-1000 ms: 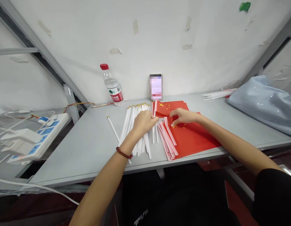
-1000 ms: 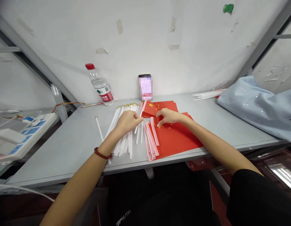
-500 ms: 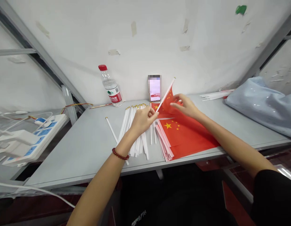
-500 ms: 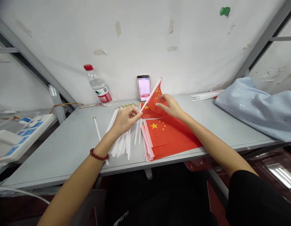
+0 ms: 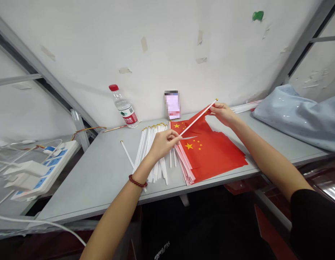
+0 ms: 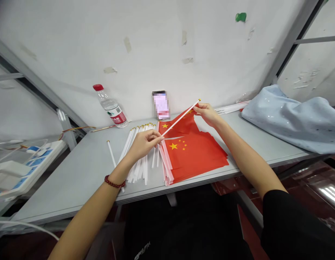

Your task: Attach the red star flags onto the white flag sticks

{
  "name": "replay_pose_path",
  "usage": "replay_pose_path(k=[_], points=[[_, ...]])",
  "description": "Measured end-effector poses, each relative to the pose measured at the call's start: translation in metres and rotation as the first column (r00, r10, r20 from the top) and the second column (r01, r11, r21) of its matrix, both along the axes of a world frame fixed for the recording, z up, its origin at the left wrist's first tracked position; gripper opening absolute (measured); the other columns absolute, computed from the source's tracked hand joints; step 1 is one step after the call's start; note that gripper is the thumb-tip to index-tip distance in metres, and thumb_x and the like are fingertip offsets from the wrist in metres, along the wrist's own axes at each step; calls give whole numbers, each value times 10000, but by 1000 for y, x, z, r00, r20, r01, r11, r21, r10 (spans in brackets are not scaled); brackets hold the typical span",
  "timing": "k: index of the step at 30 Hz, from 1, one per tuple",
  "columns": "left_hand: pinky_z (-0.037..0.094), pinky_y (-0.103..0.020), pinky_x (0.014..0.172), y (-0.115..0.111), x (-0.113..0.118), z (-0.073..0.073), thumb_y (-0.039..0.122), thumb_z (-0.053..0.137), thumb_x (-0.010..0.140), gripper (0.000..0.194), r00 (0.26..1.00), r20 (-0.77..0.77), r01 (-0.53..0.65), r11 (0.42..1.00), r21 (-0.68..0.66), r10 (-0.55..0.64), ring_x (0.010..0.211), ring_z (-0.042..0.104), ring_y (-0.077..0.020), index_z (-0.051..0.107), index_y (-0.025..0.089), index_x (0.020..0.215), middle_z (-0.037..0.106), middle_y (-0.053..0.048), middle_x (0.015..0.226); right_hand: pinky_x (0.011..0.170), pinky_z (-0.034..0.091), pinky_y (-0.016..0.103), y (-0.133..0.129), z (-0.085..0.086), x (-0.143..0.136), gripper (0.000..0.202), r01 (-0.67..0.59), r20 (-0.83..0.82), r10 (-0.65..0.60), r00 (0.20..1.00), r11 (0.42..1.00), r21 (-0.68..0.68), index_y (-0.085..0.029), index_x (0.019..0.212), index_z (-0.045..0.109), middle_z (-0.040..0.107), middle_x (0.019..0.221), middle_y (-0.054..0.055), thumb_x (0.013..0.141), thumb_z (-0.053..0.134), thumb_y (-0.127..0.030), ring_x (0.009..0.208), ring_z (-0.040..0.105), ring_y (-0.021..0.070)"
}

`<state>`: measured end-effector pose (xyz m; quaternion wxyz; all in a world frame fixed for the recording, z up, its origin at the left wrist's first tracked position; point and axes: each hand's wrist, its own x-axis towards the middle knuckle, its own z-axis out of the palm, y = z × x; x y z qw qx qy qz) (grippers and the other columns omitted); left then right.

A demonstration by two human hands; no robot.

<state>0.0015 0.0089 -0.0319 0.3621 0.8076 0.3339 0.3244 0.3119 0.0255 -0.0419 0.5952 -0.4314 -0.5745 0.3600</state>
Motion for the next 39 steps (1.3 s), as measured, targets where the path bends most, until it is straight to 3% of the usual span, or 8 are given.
replay_pose_path(k=[4,9,15,21,25,28,33,39], points=[[487,-236,562,0,-1,5,329,645,805,175,998,67,-9,998,-55,13,522,583,-97,654,157,772,687,-24,627,767,478,312,2,5,7,249,15,-130,-10,992,999,38,-188,703,709,691,719,24,640,790,-415,718,620,176],[438,-230,506,0,-7,15,347,683,781,213,980,194,-21,992,-124,45,525,579,-101,693,149,860,713,-38,665,689,494,291,-1,8,13,259,115,-152,-126,980,990,-77,-182,682,664,674,713,26,655,778,-413,676,615,168],[450,-238,519,4,-16,22,351,735,736,238,888,459,144,934,-327,24,624,640,-124,705,169,888,748,-77,831,565,465,275,-8,14,8,331,224,-62,-239,969,956,-190,-190,635,549,596,626,20,717,713,-465,569,563,149],[453,-234,500,7,-25,23,349,757,713,280,806,572,415,834,-363,-152,661,639,-127,752,222,963,750,-86,933,495,450,265,-16,20,6,265,114,-84,-150,985,936,-334,-174,677,597,615,617,31,737,719,-402,511,555,142],[446,-235,504,8,-25,23,309,788,676,299,825,533,435,815,-382,-191,600,615,-112,747,221,960,744,-67,854,509,476,267,-15,13,-10,257,88,-70,-127,989,913,-398,-178,672,600,649,637,37,788,684,-392,529,584,149],[443,-241,525,8,-21,22,282,801,654,362,886,421,390,803,-451,-194,583,597,-109,715,191,994,720,-56,772,531,495,288,-19,9,-32,231,4,-8,-9,1000,892,-452,-164,700,659,687,679,66,762,726,-376,568,614,178],[423,-231,535,9,-17,18,246,793,668,506,934,215,357,769,-531,-285,572,555,-93,633,194,1145,655,-4,698,547,466,267,-34,16,-62,254,-253,139,357,924,841,-479,-185,808,704,693,736,45,807,682,-438,578,579,136],[497,-266,619,11,-18,14,324,779,698,709,852,175,504,681,-532,-493,803,644,-165,512,303,1355,651,-121,1152,514,380,241,-38,21,-59,280,-310,257,522,813,762,-568,-178,753,653,587,650,-11,819,660,-451,527,484,90]])
